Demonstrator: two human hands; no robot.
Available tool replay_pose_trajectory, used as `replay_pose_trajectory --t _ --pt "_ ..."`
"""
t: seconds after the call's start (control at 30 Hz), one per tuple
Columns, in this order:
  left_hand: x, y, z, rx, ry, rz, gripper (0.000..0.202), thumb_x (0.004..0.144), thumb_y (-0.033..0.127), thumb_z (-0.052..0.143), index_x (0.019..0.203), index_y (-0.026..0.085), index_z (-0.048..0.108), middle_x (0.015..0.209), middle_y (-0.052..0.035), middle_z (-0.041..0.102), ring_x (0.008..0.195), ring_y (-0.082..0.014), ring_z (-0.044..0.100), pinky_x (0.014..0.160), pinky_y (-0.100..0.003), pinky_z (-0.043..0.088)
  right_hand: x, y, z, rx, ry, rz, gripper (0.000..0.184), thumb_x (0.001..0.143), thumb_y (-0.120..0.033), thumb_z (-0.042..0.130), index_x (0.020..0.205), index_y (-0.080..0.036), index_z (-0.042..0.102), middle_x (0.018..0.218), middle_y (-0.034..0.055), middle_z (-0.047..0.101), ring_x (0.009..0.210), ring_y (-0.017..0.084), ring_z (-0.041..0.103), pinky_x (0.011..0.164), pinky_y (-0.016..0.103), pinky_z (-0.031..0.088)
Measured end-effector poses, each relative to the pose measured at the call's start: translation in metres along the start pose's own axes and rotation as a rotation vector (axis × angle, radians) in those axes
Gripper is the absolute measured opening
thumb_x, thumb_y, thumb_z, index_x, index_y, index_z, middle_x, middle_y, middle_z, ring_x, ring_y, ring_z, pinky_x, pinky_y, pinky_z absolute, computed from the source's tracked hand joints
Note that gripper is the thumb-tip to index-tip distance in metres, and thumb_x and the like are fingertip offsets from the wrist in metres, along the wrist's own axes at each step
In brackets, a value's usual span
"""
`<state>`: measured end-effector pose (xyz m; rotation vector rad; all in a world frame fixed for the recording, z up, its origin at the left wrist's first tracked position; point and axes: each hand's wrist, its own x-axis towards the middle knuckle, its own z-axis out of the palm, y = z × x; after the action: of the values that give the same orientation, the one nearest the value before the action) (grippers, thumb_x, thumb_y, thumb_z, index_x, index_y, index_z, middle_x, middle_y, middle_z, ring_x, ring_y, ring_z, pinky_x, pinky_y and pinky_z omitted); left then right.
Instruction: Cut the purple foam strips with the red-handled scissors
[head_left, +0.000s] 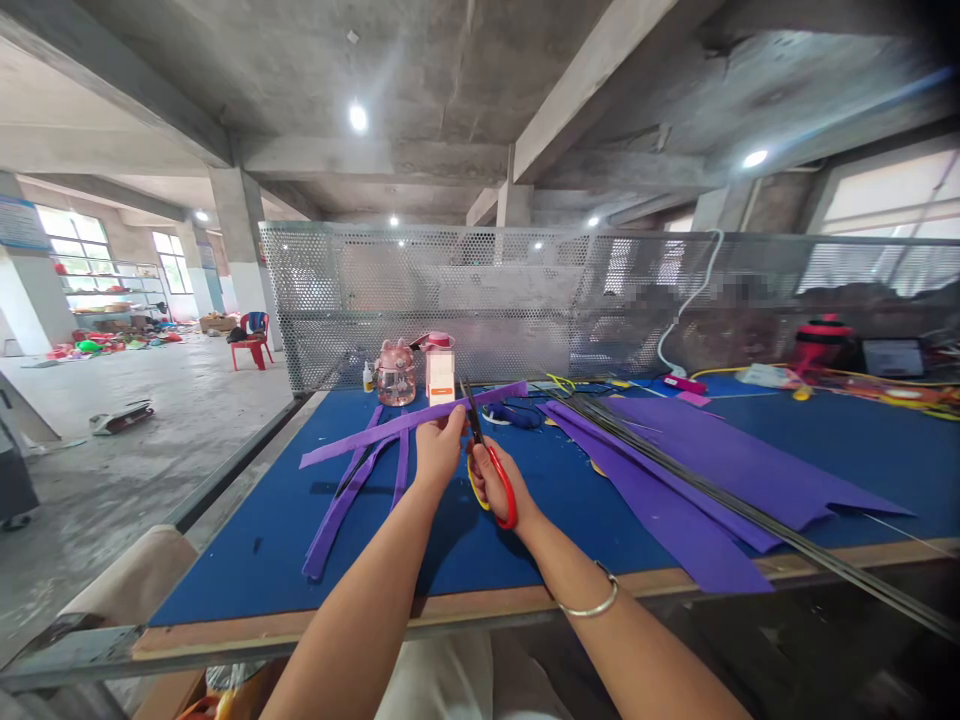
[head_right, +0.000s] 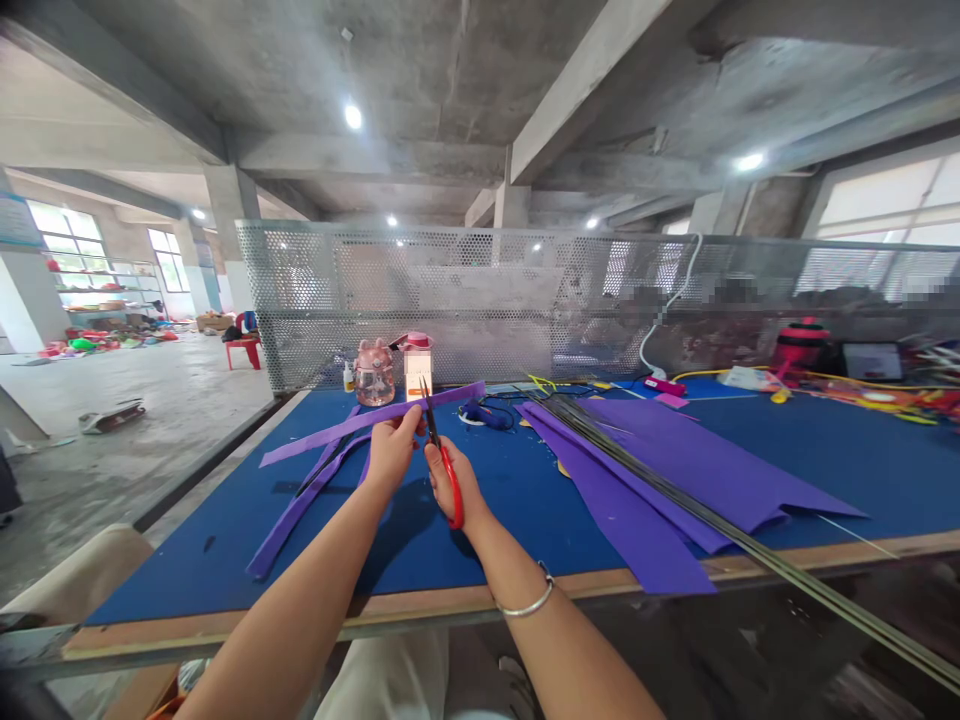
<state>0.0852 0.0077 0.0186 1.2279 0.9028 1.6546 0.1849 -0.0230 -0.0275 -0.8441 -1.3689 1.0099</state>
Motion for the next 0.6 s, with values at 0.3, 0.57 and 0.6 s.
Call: replay_pose_trajectory --t 0.3,0.57,0.6 --pt "0.0002 0.0050 0.0012 -0.051 0.062 -0.030 0.032 0.078 0.043 0.065 0.063 0.014 0.064 0.059 -0.0021 0.060 0.048 -0.0100 0.050 0.045 -0.022 0.039 -0.0019 0.0034 0.0000 0.032 -0.099 -0.001 0.072 0.069 -0.086 0.055 0.101 -0.022 0.049 0.065 -0.0074 0.038 0.051 0.010 0.033 0.045 0.022 0.027" --pt "0.0013 -0.0016 -0.0007 0.034 -0.004 0.035 0.032 0.075 0.043 0.068 0.060 0.015 0.066 0.057 -0.0032 0.062 0.053 -0.0134 0.055 0.046 -0.022 0.039 -0.0014 0.0044 -0.0010 0.022 -0.077 0.000 0.067 0.075 -0.084 0.052 0.100 -0.023 0.050 0.063 -0.0073 0.039 0.048 0.010 0.033 0.043 0.022 0.027" --pt "0.0011 -0.0019 -0.0006 0.039 -0.006 0.035 0.032 0.075 0.043 0.068 0.060 0.015 0.066 0.057 -0.0035 0.063 0.053 -0.0139 0.056 0.046 -0.023 0.039 -0.0011 0.0039 -0.0008 0.020 -0.070 0.002 0.065 0.076 -0.084 0.051 0.099 -0.023 0.049 0.062 -0.0077 0.038 0.046 0.009 0.031 0.042 0.021 0.026"
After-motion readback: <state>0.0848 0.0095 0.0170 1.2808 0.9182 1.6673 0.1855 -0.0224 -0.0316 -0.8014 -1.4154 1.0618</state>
